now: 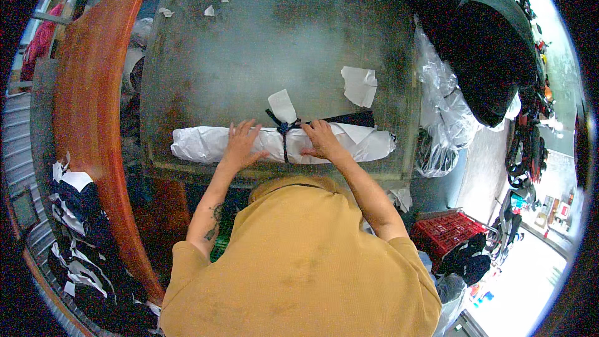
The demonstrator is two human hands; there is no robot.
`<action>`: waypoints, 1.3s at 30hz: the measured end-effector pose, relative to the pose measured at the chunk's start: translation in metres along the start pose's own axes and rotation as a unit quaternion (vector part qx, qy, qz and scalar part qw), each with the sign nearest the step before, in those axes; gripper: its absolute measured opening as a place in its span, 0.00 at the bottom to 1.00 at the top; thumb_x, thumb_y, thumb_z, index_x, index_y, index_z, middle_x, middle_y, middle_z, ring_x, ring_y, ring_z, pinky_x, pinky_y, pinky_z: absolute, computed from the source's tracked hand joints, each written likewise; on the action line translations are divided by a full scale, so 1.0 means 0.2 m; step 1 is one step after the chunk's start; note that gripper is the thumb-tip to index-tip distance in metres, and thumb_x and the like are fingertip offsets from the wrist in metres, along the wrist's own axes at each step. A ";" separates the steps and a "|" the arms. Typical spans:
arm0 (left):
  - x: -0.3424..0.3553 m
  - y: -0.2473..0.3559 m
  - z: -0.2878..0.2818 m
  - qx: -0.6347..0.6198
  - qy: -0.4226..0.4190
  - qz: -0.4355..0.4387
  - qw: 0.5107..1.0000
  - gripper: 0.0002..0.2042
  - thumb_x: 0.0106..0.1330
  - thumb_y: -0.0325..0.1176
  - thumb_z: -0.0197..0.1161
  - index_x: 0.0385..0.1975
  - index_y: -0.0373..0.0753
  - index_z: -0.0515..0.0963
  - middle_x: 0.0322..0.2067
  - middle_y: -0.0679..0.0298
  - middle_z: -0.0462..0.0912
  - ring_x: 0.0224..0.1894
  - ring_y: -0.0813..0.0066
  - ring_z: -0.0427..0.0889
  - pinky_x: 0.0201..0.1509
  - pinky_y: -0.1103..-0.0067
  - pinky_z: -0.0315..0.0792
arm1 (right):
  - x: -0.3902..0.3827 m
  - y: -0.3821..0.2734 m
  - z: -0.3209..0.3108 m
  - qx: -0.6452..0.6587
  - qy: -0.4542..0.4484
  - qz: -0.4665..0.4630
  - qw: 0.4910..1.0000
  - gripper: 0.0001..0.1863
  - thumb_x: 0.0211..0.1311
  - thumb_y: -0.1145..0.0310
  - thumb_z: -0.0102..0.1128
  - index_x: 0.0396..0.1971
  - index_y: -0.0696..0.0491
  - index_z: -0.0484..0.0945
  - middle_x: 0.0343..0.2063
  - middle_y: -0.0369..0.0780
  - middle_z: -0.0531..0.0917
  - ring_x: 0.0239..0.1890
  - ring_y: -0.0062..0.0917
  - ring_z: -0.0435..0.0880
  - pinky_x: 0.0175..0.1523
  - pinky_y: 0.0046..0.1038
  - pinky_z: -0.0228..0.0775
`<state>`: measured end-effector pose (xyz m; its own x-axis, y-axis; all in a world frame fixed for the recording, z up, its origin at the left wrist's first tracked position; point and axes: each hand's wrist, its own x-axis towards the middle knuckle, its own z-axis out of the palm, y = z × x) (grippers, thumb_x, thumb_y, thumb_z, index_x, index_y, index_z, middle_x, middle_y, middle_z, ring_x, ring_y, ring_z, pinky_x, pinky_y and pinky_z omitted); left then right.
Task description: The person wraps black garments in white paper on a table, folds the paper around each item, and secures the bundles with black ties. The person handles multiple garments one at a time, placing finished bundles aside.
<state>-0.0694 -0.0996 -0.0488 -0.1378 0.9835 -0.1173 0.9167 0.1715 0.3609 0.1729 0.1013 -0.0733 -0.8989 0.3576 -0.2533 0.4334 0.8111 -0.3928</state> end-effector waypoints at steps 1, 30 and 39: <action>0.03 -0.01 0.09 -0.017 0.009 0.014 1.000 0.42 0.54 0.58 0.72 0.67 0.41 0.69 0.59 0.49 0.72 0.67 0.47 0.66 0.74 0.49 0.53 | 0.00 0.01 0.03 0.014 0.009 -0.011 1.000 0.45 0.39 0.49 0.81 0.59 0.49 0.72 0.50 0.47 0.75 0.55 0.46 0.73 0.61 0.47 0.66; 0.04 -0.34 -0.02 -0.017 -0.120 -0.124 0.985 0.35 0.49 0.57 0.75 0.54 0.40 0.80 0.53 0.53 0.83 0.59 0.51 0.78 0.69 0.49 0.59 | -0.41 1.19 0.13 0.006 0.234 0.298 0.926 0.17 0.59 0.60 0.64 0.49 0.43 0.84 0.60 0.42 0.77 0.63 0.37 0.73 0.67 0.41 0.65; 0.13 -0.26 -0.05 -0.071 -0.089 -0.143 0.983 0.32 0.56 0.57 0.70 0.54 0.40 0.81 0.52 0.51 0.84 0.56 0.50 0.79 0.66 0.55 0.64 | -2.01 0.93 0.82 -0.156 0.208 0.547 0.796 0.39 0.61 0.53 0.64 0.69 0.55 0.65 0.58 0.56 0.72 0.61 0.41 0.75 0.59 0.49 0.71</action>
<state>-0.1252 -0.0816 -0.0622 -0.3040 0.8701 -0.3879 0.7865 0.4590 0.4133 0.6259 0.0329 -0.1896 0.0323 0.9984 0.0469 0.9924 -0.0376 0.1168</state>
